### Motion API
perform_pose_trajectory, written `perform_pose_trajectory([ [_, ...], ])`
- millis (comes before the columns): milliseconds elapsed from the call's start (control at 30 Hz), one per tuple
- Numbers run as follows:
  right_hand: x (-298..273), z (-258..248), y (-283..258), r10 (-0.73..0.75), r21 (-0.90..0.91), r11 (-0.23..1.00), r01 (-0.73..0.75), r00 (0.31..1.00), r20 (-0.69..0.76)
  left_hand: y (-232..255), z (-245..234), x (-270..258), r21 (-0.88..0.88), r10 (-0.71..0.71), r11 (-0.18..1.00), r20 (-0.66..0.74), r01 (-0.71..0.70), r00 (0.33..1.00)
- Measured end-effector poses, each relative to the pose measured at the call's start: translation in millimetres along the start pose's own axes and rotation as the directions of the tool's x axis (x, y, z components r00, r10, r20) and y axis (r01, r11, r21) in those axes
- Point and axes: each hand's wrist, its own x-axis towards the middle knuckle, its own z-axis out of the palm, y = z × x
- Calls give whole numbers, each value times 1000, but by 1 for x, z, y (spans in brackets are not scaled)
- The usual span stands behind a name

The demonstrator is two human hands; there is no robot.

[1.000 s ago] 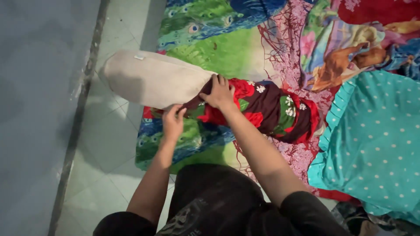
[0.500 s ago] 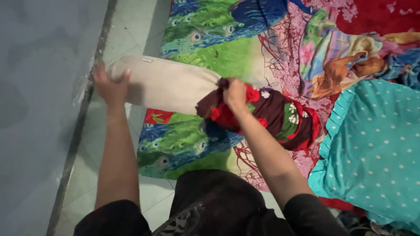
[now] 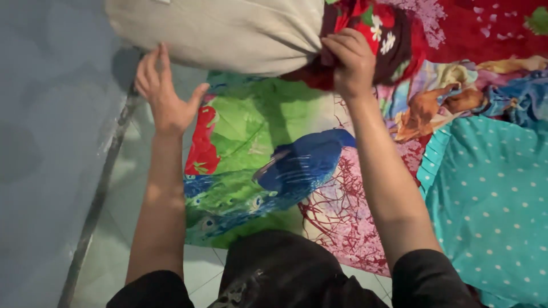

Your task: Putting a pillowcase on a bolster pillow

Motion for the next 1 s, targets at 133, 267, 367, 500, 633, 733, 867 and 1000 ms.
perform_pose_trajectory([
  [133,-33,-29,25,17,10,1000,-16,1000,-16,35,-10,-16,201,95,979,-245,-45,965],
  [267,-125,-39,76,573,181,776,-605,795,199,64,-7,-63,275,41,959,-372,68,927],
  [367,-205,-30,84,516,314,717,-622,777,360,66,32,-82,88,97,993,-219,-80,971],
  [500,-307,-20,91,452,230,809,-540,823,344,68,102,-103,-48,90,995,169,-83,982],
  [633,-319,-43,72,699,49,653,-756,626,346,44,189,-144,-307,43,945,455,111,890],
  [733,-293,-60,63,734,-72,613,-787,533,419,70,231,-157,-364,53,907,601,213,797],
  [867,-254,-67,39,619,-214,785,-581,735,276,142,249,-176,-305,36,922,685,241,728],
  [1000,-284,-55,54,681,-318,731,-604,670,295,218,247,-183,-239,26,954,668,182,743],
])
